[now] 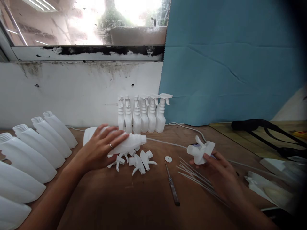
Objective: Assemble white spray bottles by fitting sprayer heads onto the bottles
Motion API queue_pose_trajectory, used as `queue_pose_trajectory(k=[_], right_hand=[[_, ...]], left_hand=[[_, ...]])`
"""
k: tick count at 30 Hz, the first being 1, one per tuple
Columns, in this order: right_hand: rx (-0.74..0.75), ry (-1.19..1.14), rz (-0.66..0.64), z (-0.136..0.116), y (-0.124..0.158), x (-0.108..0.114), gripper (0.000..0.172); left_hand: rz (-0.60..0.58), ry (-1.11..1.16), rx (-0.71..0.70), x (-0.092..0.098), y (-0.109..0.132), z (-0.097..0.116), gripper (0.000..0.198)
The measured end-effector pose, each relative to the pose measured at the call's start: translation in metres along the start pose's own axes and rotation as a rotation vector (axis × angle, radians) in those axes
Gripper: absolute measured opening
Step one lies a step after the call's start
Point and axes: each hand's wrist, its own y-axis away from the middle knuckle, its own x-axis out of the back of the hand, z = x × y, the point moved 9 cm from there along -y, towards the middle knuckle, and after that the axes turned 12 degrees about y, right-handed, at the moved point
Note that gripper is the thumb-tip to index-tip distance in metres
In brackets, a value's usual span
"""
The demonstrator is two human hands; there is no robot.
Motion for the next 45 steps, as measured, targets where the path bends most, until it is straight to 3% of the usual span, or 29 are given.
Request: queue_pose_trajectory(k=[3,7,10,14,20,22,27,34,45], right_hand=[[-0.01,0.043,-0.053,0.01,0.01,-0.012,0.029],[-0.025,0.163,-0.283,0.02,0.033,-0.044,0.03],[-0.01,0.202,-0.418,0.023,0.043,-0.058,0.031],[-0.028,0.291,-0.485,0.028,0.042,-0.057,0.058],[-0.01,0.524,-0.418,0.031,0.046,-0.054,0.054],[0.002,0.502,-0.395,0.032,0.049,-0.057,0.051],[0.023,0.41,-0.194,0.033,0.05,-0.046,0.056],[0.028,0.412,-0.278,0.037,0.05,-0.049,0.049],[-0.021,0.303,-0.227,0.036,0.05,-0.05,0.052]], left_hand=[[-0.106,0.089,-0.043,-0.015,-0.01,0.03,0.074],[-0.237,0.187,-0.114,-0.042,-0.016,0.067,0.081],[-0.288,0.233,-0.134,-0.052,-0.017,0.078,0.088],[-0.316,0.247,-0.146,-0.055,-0.018,0.081,0.089],[-0.318,0.235,-0.204,-0.058,-0.019,0.089,0.095],[-0.308,0.237,-0.214,-0.058,-0.019,0.091,0.094],[-0.309,0.249,-0.218,-0.058,-0.019,0.092,0.094],[-0.327,0.23,-0.236,-0.056,-0.021,0.098,0.09],[-0.368,0.25,-0.234,-0.061,-0.02,0.1,0.09]])
